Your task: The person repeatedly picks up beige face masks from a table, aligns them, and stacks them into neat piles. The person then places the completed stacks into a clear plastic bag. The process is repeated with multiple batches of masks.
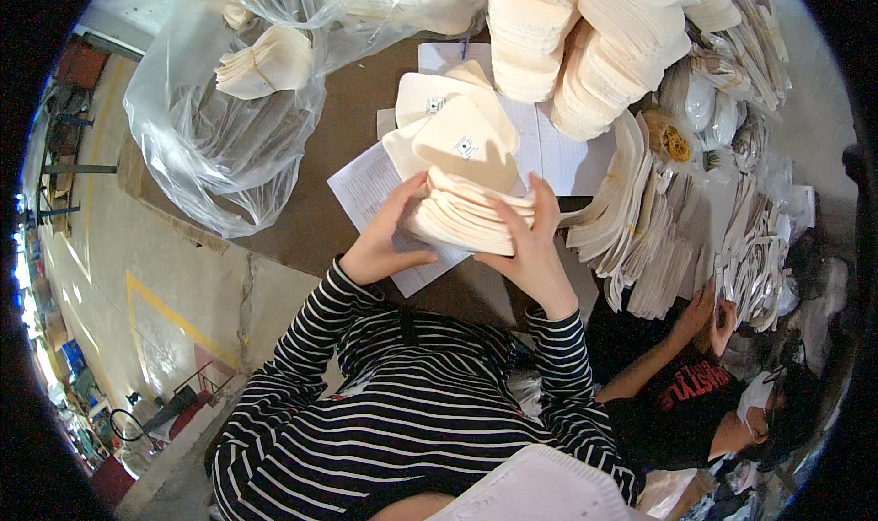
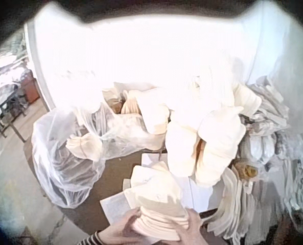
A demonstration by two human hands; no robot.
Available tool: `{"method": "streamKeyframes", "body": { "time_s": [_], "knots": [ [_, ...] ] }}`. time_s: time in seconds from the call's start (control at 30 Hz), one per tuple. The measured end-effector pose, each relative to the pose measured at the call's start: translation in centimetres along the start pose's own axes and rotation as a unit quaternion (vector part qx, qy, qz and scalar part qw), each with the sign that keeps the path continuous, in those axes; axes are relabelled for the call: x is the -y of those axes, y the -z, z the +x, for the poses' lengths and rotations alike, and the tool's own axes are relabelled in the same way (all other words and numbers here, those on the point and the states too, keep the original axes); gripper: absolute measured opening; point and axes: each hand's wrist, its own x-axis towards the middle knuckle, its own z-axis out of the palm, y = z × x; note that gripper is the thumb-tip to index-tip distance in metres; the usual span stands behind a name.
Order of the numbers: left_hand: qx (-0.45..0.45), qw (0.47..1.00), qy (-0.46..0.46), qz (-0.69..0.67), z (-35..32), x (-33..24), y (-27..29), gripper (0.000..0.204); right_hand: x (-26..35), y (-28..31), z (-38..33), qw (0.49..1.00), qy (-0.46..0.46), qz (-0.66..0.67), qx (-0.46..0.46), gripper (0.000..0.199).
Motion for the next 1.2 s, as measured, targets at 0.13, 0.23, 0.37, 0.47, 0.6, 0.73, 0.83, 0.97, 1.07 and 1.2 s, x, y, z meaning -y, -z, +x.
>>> {"method": "streamKeyframes", "body": {
  "time_s": [0.13, 0.23, 0.37, 0.47, 0.6, 0.73, 0.83, 0.97, 1.07, 1.2],
  "knots": [
    [-0.014, 1.0, 0.001, -0.021, 0.8, -0.2, -1.7, 0.109, -0.9, -0.4, -0.5, 0.996, -0.027, 0.06, -0.062, 0.132],
    [-0.052, 0.998, 0.009, -0.024, 0.9, -0.6, -3.1, 0.107, -1.2, -1.6, -1.6, 0.983, -0.092, 0.149, -0.047, 0.133],
    [-0.136, 0.985, 0.021, -0.107, 1.2, -0.8, -3.4, 0.106, -0.2, -2.4, -0.2, 0.98, -0.06, 0.179, -0.069, 0.128],
    [-0.197, 0.978, 0.01, -0.073, 1.6, 0.1, -2.3, 0.104, 0.0, -2.3, 3.1, 0.98, -0.038, 0.171, -0.092, 0.12],
    [-0.224, 0.974, -0.008, 0.039, 1.9, 0.6, -0.9, 0.089, 0.1, -4.6, 4.9, 0.991, -0.084, 0.086, -0.066, 0.113],
    [-0.228, 0.974, 0.001, -0.011, 0.1, 0.8, -1.7, 0.071, 0.9, -4.0, 3.3, 0.994, -0.05, 0.035, -0.089, 0.095],
    [-0.174, 0.969, 0.009, -0.174, -0.2, 0.4, -3.3, 0.069, 0.6, -4.6, 1.7, 0.995, -0.054, 0.027, -0.08, 0.08],
    [-0.136, 0.983, 0.027, -0.121, -0.8, 2.4, -2.8, 0.069, 0.8, -3.1, 1.7, 0.995, -0.019, -0.043, -0.082, 0.069],
    [-0.145, 0.965, 0.031, -0.216, -0.3, 1.6, -1.9, 0.065, 2.5, -1.0, 1.6, 0.994, 0.01, -0.075, -0.076, 0.061],
    [-0.162, 0.95, 0.061, -0.261, 0.8, 0.9, -1.2, 0.067, 1.9, -1.5, 1.7, 0.998, 0.049, -0.003, -0.029, 0.056]
  ]
}}
